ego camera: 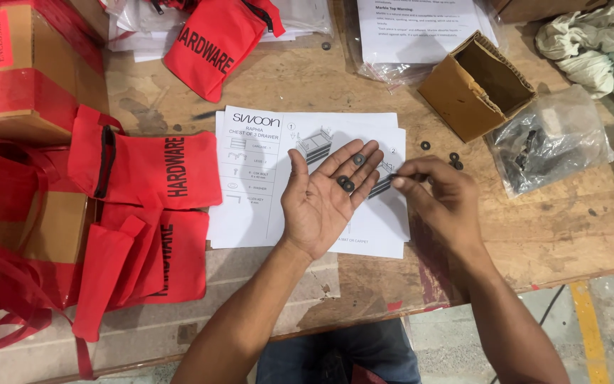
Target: Sorting hardware components like washers and spacers into small red bags for furniture assembly.
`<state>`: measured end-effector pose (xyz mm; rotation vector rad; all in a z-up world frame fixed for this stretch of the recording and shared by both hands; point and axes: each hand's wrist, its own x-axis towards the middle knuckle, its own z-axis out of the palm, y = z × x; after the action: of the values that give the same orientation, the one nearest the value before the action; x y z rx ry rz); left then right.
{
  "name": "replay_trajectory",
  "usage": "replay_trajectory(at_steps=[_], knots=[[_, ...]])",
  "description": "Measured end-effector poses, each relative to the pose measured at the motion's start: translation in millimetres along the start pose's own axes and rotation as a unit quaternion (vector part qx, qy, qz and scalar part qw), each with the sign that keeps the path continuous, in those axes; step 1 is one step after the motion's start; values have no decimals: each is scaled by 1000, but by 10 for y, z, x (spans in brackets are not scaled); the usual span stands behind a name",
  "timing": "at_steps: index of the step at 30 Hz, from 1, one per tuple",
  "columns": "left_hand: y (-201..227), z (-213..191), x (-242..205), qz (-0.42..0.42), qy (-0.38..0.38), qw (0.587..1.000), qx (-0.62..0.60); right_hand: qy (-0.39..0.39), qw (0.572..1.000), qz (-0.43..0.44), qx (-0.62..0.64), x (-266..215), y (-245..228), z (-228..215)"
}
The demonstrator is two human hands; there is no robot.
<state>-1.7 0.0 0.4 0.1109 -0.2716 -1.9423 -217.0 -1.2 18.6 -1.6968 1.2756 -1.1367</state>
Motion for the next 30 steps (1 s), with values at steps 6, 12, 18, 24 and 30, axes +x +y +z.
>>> replay_trajectory(at_steps=[6,12,18,24,30], knots=[[1,-49,14,11,5,1000,-12,3,998,-45,-50,283,-166,205],[46,-48,32,14,14,1000,-4,130,980,-76,-133,213,303,-242],[61,-29,60,11,18,999,26,103,959,-136,-227,155,32,-257],[24,-6,28,-13,13,999,40,-35,961,-145,-232,110,-139,139],[14,15,22,-15,12,998,64,-86,941,-168,-282,108,-146,178]])
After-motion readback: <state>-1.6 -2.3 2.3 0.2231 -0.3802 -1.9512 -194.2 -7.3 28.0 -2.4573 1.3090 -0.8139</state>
